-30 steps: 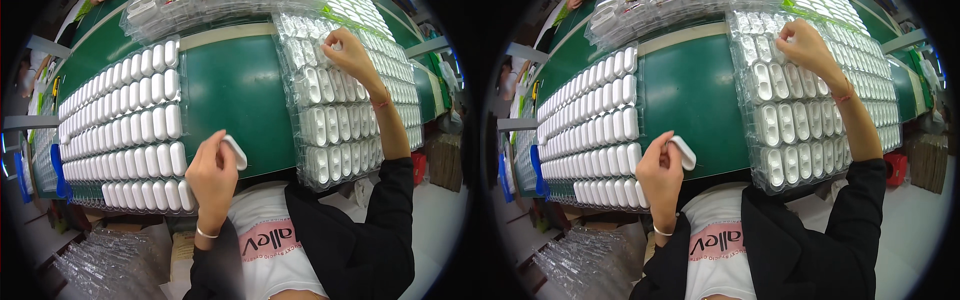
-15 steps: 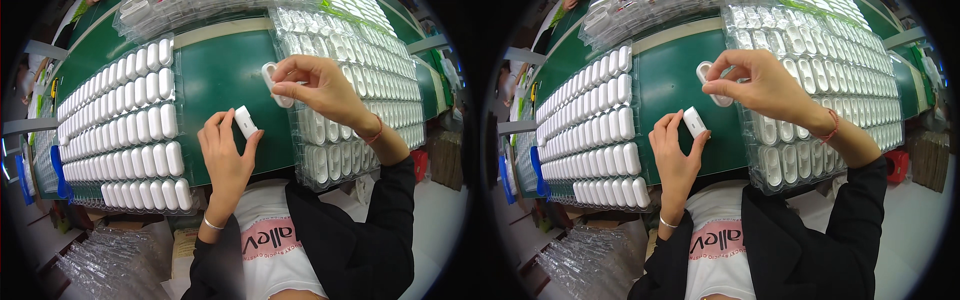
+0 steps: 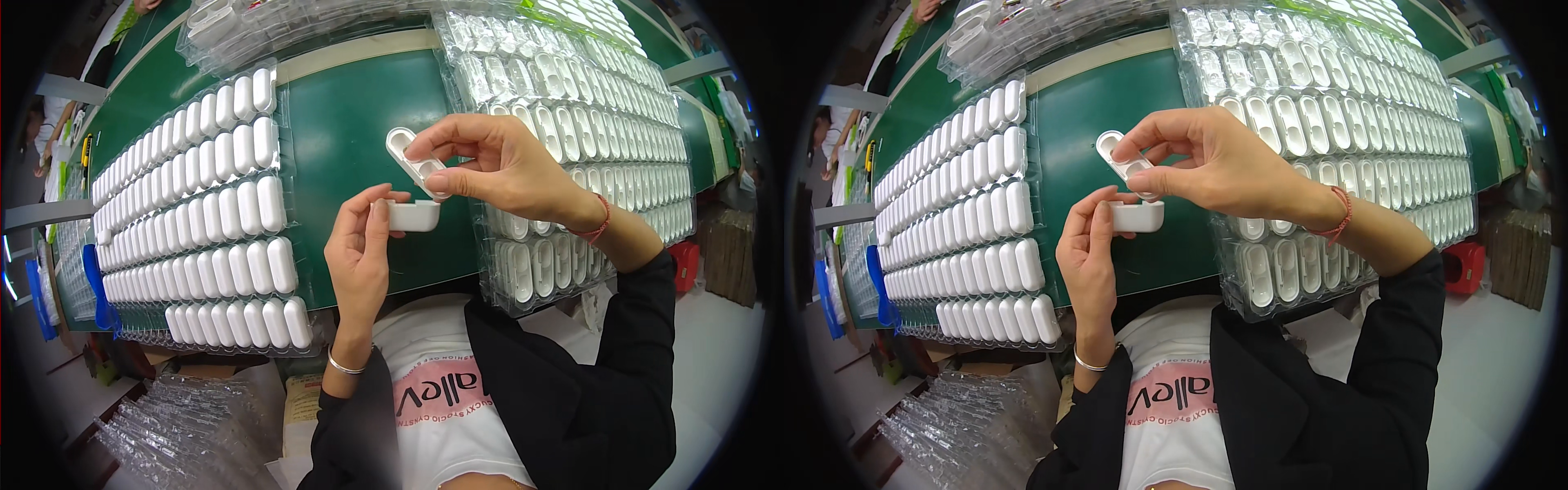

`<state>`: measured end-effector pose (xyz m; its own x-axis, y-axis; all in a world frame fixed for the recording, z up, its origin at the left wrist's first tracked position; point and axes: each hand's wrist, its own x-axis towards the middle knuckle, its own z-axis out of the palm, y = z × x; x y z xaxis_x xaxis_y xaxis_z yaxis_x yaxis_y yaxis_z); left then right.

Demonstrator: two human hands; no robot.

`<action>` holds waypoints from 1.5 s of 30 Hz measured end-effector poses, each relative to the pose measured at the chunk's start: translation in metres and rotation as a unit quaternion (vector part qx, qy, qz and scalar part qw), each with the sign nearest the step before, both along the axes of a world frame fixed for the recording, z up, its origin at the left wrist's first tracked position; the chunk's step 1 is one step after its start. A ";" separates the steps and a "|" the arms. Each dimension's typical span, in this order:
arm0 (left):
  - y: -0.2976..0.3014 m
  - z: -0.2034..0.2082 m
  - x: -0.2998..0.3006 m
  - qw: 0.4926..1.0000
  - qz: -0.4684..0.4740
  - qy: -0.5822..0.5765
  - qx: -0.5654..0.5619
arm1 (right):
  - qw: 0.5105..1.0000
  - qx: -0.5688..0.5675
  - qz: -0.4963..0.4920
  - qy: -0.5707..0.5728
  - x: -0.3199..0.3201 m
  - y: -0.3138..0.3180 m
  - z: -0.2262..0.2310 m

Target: The person repeatedly picks up white charging cases and clear plastic inserts from a green workbench. They open the cases, place the inserts inside, and close them before moving them to a stack of completed units. The process is repetitive and involves handling multiple identical items.

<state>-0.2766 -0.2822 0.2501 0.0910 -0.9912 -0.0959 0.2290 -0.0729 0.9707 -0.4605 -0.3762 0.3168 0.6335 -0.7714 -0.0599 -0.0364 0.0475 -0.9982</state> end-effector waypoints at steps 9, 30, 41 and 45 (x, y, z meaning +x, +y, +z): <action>0.009 0.010 -0.004 0.997 0.046 -0.018 -0.057 | 0.998 -0.063 -0.021 -0.021 0.003 0.008 -0.007; -0.001 0.019 0.005 0.991 -0.056 -0.047 -0.113 | 0.997 -0.081 -0.013 0.012 0.003 0.009 -0.011; 0.007 0.020 0.002 0.999 0.026 0.003 -0.032 | 0.992 -0.124 -0.008 0.027 0.005 0.010 -0.012; 0.010 0.021 0.009 0.999 0.018 0.005 -0.044 | 0.985 -0.160 -0.004 0.058 0.004 0.010 -0.012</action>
